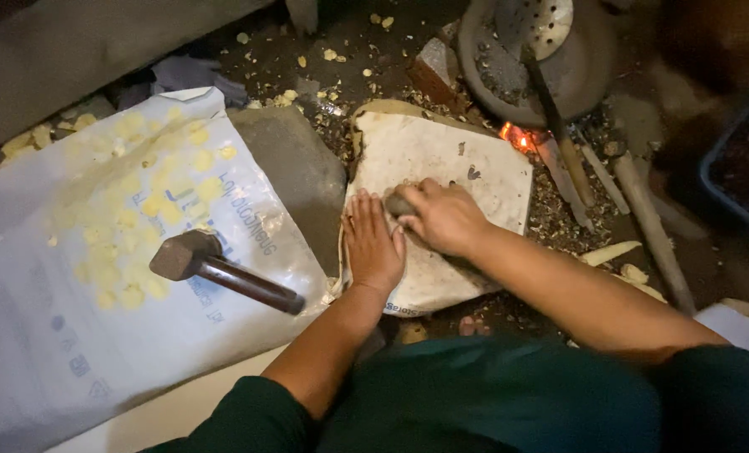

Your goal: Cracking nut shells with a wooden mallet and sorting the kernels by hand

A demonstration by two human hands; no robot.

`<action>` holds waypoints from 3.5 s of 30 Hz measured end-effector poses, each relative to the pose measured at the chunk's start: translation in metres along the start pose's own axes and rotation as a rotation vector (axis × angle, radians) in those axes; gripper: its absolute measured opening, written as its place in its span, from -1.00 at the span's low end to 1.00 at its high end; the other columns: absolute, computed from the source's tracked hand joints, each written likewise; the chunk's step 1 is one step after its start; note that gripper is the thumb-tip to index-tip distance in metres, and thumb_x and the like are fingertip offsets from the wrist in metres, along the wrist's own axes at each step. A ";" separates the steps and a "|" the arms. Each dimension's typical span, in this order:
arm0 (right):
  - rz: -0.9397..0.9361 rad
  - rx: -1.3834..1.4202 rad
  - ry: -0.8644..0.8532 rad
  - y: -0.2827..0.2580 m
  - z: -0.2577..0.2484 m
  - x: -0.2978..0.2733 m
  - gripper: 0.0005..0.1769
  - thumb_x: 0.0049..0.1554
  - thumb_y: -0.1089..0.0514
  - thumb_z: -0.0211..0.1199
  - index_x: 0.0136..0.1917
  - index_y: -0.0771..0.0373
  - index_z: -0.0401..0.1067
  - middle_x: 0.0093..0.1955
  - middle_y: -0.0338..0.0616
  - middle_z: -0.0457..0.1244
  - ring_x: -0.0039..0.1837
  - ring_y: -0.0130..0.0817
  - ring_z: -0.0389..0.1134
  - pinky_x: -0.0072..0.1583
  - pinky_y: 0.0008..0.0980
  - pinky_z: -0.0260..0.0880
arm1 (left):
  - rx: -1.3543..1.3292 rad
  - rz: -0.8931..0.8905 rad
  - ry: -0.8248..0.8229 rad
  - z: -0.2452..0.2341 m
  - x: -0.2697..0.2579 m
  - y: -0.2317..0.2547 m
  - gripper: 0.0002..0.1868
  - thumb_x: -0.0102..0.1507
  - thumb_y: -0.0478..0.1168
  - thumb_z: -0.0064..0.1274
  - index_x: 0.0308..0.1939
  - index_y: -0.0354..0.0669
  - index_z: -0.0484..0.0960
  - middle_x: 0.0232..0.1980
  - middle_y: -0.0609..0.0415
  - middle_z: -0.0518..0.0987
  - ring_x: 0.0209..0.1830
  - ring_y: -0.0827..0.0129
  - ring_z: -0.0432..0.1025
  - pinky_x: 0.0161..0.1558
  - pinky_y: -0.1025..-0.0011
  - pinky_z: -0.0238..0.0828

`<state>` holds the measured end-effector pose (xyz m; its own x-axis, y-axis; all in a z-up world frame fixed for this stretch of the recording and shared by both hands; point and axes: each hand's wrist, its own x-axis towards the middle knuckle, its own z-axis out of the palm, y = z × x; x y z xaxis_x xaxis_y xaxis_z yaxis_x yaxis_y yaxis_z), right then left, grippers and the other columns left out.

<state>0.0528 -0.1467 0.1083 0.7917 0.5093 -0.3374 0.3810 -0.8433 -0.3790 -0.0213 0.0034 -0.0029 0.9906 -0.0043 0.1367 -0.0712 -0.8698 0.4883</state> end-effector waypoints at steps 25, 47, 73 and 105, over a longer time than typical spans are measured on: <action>0.306 0.105 0.088 0.029 -0.025 -0.015 -0.44 0.29 -0.18 0.05 0.49 -0.06 0.11 0.17 0.24 0.32 0.17 0.42 0.40 0.18 0.28 0.37 | -0.100 0.278 0.020 0.009 0.034 -0.022 -0.79 0.33 -0.15 0.06 0.03 0.21 0.67 0.04 0.27 0.56 0.13 0.29 0.44 0.19 0.26 0.32; 0.045 -0.361 0.385 0.080 -0.054 -0.023 -0.67 0.20 -0.11 0.20 0.18 0.01 0.43 0.15 -0.01 0.20 0.10 0.07 0.36 0.05 0.05 0.31 | -0.244 0.233 0.051 -0.014 0.014 -0.005 -0.80 0.29 -0.24 0.13 -0.03 -0.13 0.52 -0.03 -0.06 0.49 0.04 -0.05 0.43 0.13 0.12 0.35; 0.665 0.193 0.199 0.210 -0.101 -0.134 -0.43 0.17 -0.08 0.25 0.41 0.10 0.49 0.34 0.50 0.28 0.44 0.36 0.21 0.37 0.09 0.27 | -0.047 0.317 -0.036 -0.029 0.011 0.043 -0.66 0.27 -0.19 0.12 0.10 0.02 0.45 0.07 0.02 0.45 0.06 0.01 0.45 0.04 0.09 0.41; 0.496 0.860 -0.044 0.035 -0.055 -0.071 -0.63 0.26 0.30 -0.02 0.29 0.28 0.43 0.12 -0.04 0.28 -0.14 -0.35 0.27 -0.05 -0.45 0.41 | -0.178 0.280 -0.085 -0.015 0.012 0.032 -0.80 0.22 -0.10 0.28 -0.11 0.04 0.67 -0.09 0.02 0.53 0.02 -0.01 0.47 0.06 0.09 0.43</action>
<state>0.0357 -0.2215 0.1664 0.7424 0.1530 -0.6522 -0.4787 -0.5599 -0.6762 -0.0134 -0.0169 0.0266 0.9352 -0.2790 0.2180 -0.3540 -0.7290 0.5859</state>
